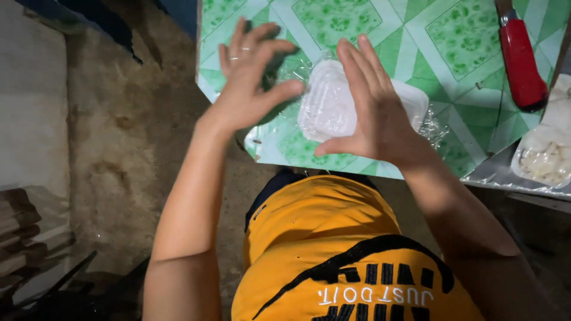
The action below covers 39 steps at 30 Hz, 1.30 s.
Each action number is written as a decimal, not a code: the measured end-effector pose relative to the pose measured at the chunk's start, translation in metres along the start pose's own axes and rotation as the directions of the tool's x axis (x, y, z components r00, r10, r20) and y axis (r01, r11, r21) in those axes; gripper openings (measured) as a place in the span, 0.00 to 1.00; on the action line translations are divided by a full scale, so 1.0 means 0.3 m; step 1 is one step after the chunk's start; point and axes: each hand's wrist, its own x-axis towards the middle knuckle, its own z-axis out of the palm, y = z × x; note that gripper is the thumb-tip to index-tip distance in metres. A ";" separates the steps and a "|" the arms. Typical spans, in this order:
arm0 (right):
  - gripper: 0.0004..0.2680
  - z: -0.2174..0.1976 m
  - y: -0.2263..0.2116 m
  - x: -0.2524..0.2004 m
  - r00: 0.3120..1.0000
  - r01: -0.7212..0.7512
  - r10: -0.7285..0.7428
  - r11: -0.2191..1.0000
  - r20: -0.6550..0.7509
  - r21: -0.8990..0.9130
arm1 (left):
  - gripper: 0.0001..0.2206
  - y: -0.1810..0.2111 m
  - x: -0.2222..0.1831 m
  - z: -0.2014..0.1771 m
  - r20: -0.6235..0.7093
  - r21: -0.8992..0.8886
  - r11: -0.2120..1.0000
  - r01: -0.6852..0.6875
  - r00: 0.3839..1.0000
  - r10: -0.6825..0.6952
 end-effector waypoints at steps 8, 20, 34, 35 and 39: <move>0.61 0.029 -0.003 0.000 0.992 -0.063 0.085 0.973 0.092 -0.222 | 0.09 0.023 -0.066 -0.144 -0.301 -0.294 0.842 -0.452 0.880 0.367; 0.58 0.066 0.019 -0.002 0.996 -0.037 0.062 0.943 0.066 -0.330 | 0.38 0.029 -0.227 0.026 0.004 -0.906 0.396 0.146 0.941 -0.339; 0.58 0.014 -0.024 0.006 0.980 -0.141 0.151 0.986 0.129 -0.084 | 0.13 -0.080 -0.312 -0.298 0.234 -0.627 0.778 -0.038 0.943 0.235; 0.58 0.007 -0.023 0.002 0.985 -0.126 0.129 0.991 0.116 -0.035 | 0.13 -0.103 -0.253 -0.282 0.058 -0.369 0.926 -0.082 0.992 0.111; 0.54 0.021 0.019 -0.029 0.999 0.022 -0.022 1.000 0.026 0.001 | 0.20 -0.085 0.026 -0.082 0.005 -0.279 0.882 -0.379 0.918 0.396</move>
